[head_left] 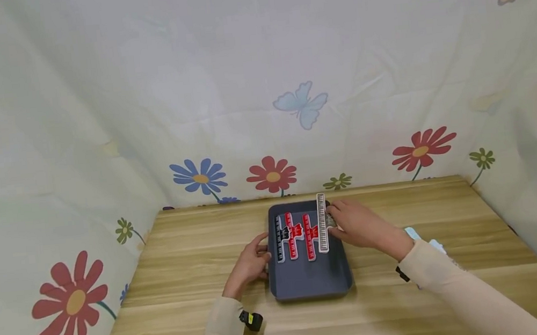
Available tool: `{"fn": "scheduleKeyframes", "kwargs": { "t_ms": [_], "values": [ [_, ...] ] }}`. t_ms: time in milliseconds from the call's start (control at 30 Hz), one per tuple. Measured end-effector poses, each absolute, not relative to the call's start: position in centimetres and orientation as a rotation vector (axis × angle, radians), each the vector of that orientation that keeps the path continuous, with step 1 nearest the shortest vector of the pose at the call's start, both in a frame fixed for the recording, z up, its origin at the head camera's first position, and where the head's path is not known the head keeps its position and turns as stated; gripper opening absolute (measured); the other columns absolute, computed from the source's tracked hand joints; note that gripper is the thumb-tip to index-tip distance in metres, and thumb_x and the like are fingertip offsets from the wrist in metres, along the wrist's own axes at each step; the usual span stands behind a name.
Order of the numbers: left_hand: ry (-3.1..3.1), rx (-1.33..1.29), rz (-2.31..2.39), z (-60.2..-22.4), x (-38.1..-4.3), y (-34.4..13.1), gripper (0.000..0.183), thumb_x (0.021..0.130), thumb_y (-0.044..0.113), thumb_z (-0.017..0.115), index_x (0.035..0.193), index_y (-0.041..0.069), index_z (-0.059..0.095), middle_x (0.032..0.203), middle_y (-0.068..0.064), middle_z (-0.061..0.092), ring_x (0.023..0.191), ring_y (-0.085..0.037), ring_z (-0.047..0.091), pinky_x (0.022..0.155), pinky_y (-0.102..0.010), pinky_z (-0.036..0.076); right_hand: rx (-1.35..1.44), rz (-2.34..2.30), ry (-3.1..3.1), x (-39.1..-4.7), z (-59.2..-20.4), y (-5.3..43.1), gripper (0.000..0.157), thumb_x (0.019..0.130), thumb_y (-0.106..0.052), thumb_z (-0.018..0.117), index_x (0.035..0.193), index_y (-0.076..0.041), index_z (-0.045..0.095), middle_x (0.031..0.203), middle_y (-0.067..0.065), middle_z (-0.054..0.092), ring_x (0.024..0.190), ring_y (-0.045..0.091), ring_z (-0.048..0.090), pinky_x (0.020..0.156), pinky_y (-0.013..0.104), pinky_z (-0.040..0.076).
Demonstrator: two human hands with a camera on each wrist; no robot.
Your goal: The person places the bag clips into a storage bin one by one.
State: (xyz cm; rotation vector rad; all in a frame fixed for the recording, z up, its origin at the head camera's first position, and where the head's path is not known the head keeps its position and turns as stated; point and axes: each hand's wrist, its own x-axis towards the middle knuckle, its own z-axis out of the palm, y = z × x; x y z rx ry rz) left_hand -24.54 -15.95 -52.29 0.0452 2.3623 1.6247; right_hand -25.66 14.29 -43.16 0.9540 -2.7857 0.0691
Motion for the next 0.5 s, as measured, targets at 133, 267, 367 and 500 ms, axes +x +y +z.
{"fn": "scheduleKeyframes", "kwargs": {
  "t_ms": [133, 267, 367, 500],
  "values": [
    [2.337, 0.032, 1.623, -52.5, -24.4, -15.9, 0.062, 0.096, 0.002, 0.049, 0.153, 0.018, 0.033, 0.138, -0.028, 0.052, 0.086, -0.024, 0.067, 0.052, -0.038, 0.059, 0.977, 0.058, -2.793, -25.1, -43.1, 13.4, 0.052, 0.091, -0.036, 0.067, 0.127, 0.002, 0.059, 0.117, 0.015, 0.062, 0.109, 0.030, 0.059, 0.098, 0.046, 0.052],
    [2.343, 0.038, 1.636, -52.5, -24.5, -15.9, 0.061, 0.096, 0.001, 0.049, 0.153, 0.018, 0.034, 0.138, -0.028, 0.052, 0.092, -0.026, 0.067, 0.052, -0.040, 0.059, 0.983, 0.061, -2.802, -24.9, -42.9, 12.3, 0.053, 0.091, -0.037, 0.067, 0.128, 0.000, 0.059, 0.117, 0.013, 0.062, 0.109, 0.028, 0.059, 0.098, 0.045, 0.053],
    [2.344, 0.058, 1.656, -52.4, -24.6, -16.0, 0.061, 0.095, -0.001, 0.049, 0.153, 0.014, 0.034, 0.136, -0.029, 0.053, 0.097, -0.030, 0.066, 0.053, -0.042, 0.060, 0.979, 0.044, -2.803, -24.9, -42.8, 11.6, 0.053, 0.091, -0.038, 0.068, 0.128, -0.001, 0.059, 0.117, 0.013, 0.062, 0.109, 0.028, 0.059, 0.098, 0.045, 0.052],
    [2.328, 0.068, 1.668, -52.4, -24.7, -16.0, 0.061, 0.095, -0.002, 0.049, 0.152, 0.013, 0.034, 0.135, -0.030, 0.054, 0.101, -0.032, 0.066, 0.054, -0.043, 0.060, 0.992, 0.032, -2.824, -24.7, -42.9, 10.8, 0.052, 0.091, -0.038, 0.067, 0.127, -0.001, 0.060, 0.117, 0.013, 0.062, 0.108, 0.029, 0.059, 0.096, 0.047, 0.052]
  ]
}}
